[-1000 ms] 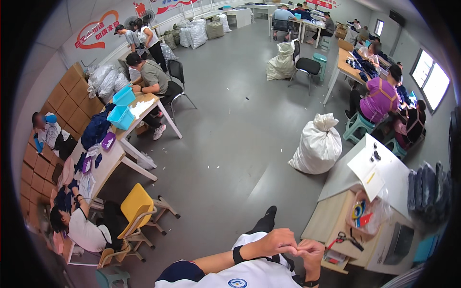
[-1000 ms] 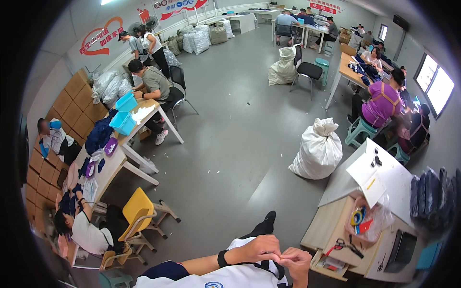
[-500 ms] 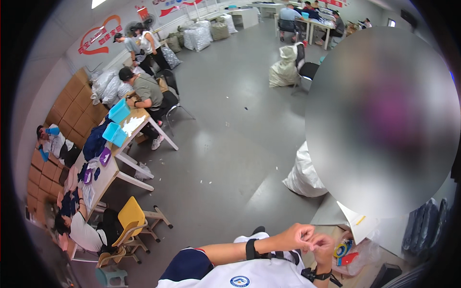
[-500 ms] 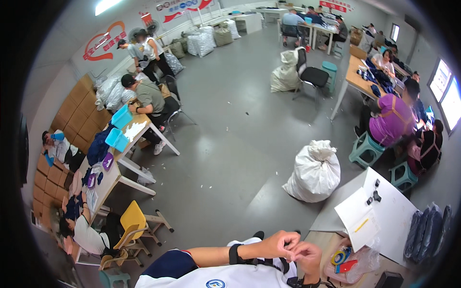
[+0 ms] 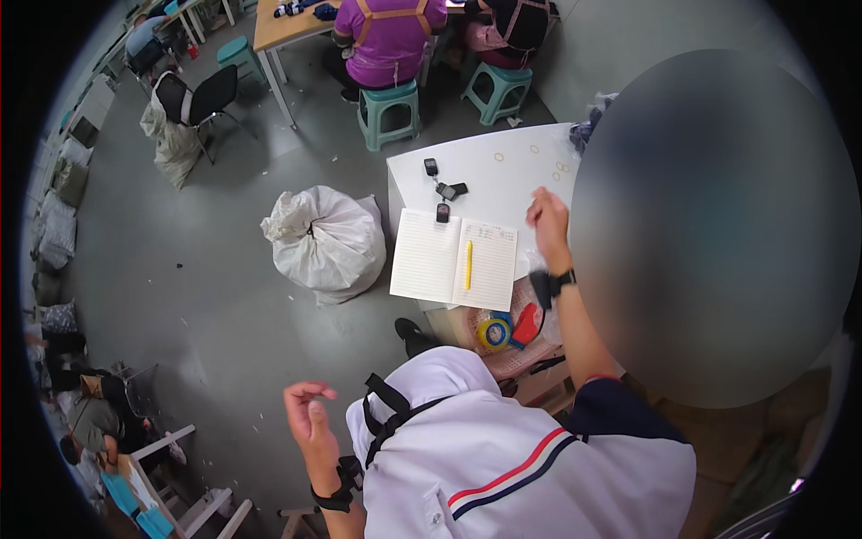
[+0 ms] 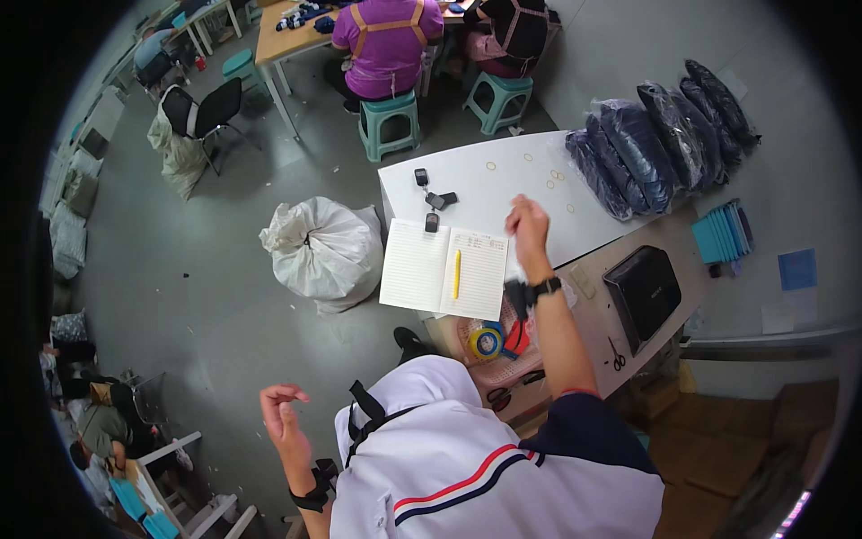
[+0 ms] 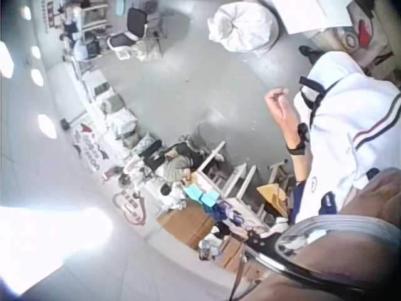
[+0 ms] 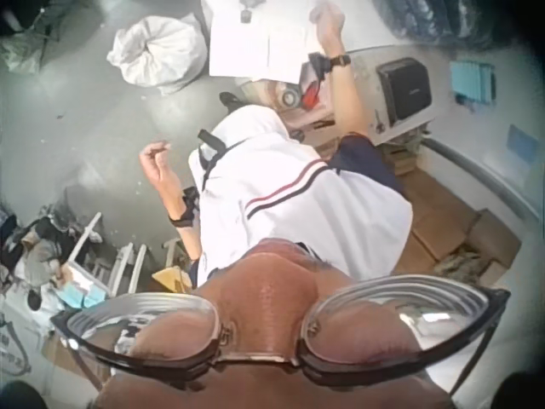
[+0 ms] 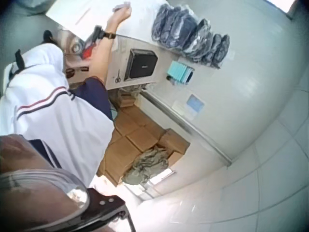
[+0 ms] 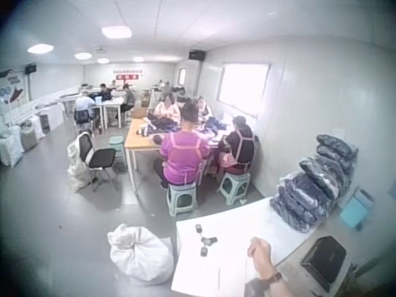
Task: Sorting small white components into a tray within a shoe manufacturing workshop.
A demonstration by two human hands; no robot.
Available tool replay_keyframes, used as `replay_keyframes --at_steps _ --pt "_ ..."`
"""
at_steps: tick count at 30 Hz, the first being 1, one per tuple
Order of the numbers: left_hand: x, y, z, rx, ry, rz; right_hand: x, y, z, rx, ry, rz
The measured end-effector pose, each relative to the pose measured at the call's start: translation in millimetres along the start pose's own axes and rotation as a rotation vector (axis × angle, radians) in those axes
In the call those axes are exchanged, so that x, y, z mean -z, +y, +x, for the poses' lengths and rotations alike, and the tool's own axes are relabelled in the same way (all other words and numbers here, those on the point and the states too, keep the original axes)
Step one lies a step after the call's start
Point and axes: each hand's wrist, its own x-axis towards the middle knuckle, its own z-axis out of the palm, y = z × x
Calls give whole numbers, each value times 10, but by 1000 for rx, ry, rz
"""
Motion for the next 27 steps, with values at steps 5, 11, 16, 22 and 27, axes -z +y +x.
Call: replay_keyframes --at_steps 5,11,16,22,27 --pt "-149 10 69 17 160 58 1090 1252 1274 -184 297 171" --pt "-21 40 0 99 303 32 1616 2155 1638 -610 419 -202" --pt "131 609 14 -52 288 350 731 2123 875 -141 83 -258" --pt "341 1973 -21 -792 184 82 -1127 791 -780 -192 -1004 -432" --pt "119 2380 -619 -1223 349 -331 -2163 -63 -2045 -298 -1989 -590"
